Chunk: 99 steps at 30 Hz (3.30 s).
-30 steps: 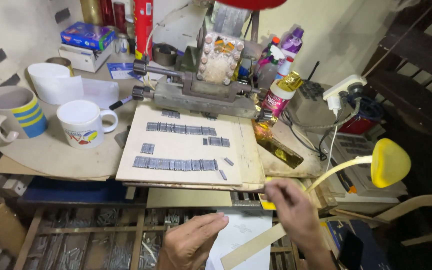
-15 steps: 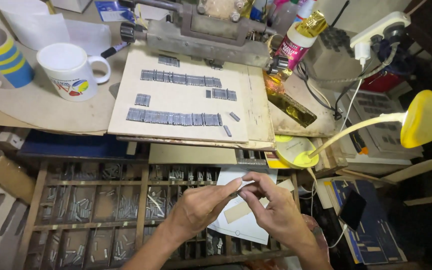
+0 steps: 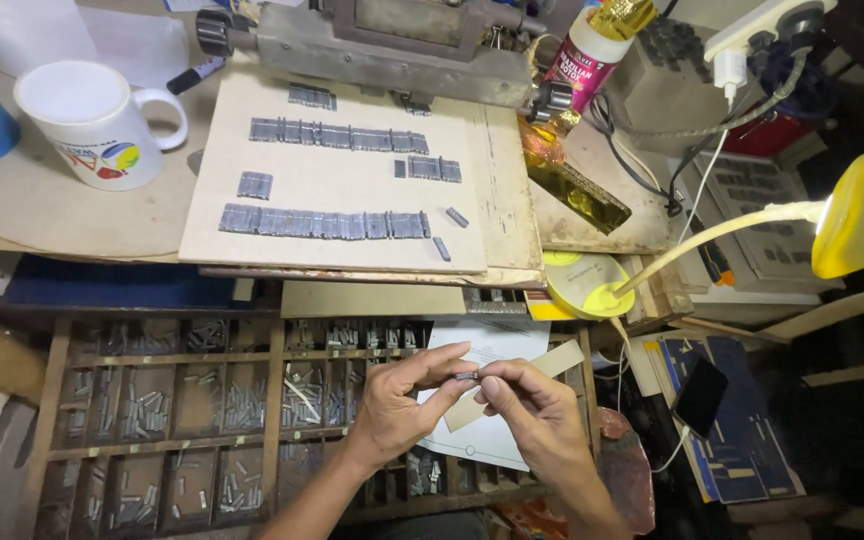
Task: Sorting individual metal type pieces into a wooden type case tray at a prepress station.
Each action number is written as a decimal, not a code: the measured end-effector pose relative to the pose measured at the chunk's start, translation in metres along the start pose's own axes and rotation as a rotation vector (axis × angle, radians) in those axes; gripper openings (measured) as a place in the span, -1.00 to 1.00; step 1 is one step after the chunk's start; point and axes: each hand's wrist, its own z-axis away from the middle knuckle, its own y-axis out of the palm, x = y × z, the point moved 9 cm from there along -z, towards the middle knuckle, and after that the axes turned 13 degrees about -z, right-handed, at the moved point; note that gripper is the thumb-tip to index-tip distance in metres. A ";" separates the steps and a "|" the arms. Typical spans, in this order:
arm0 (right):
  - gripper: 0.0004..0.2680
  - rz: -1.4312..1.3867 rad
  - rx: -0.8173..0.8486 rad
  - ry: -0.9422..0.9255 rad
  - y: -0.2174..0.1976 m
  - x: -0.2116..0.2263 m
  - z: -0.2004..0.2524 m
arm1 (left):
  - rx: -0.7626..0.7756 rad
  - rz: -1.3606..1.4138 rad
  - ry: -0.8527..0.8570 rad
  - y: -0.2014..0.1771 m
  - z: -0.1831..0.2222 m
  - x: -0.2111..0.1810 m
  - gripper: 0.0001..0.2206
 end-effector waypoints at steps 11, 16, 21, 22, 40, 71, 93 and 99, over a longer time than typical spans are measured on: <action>-0.80 -0.039 -0.051 0.022 -0.013 -0.020 0.003 | 0.065 0.030 -0.074 0.017 0.002 0.015 -0.65; -0.81 0.077 0.051 -0.196 0.001 0.010 0.003 | 0.078 0.021 -0.066 0.021 0.002 0.016 -0.64; -0.85 0.175 0.059 -0.256 0.002 0.015 0.003 | 0.087 -0.029 -0.029 0.022 0.003 0.014 -0.63; -0.86 0.197 0.071 -0.277 0.003 0.017 0.003 | 0.089 -0.028 -0.019 0.022 0.003 0.012 -0.64; -0.91 0.164 0.171 -0.275 0.002 0.008 0.010 | 0.152 0.011 -0.009 0.031 0.009 0.010 -0.63; -0.78 0.486 -0.680 0.338 -0.260 -0.207 0.131 | 0.175 0.001 -0.166 0.059 0.045 0.019 -0.83; -0.83 0.315 0.028 -0.234 -0.030 -0.008 0.061 | 0.258 0.093 -0.236 0.071 0.059 0.018 -0.67; -0.89 0.240 -0.013 -0.175 -0.036 -0.020 0.060 | 0.276 0.098 -0.239 0.072 0.061 0.019 -0.64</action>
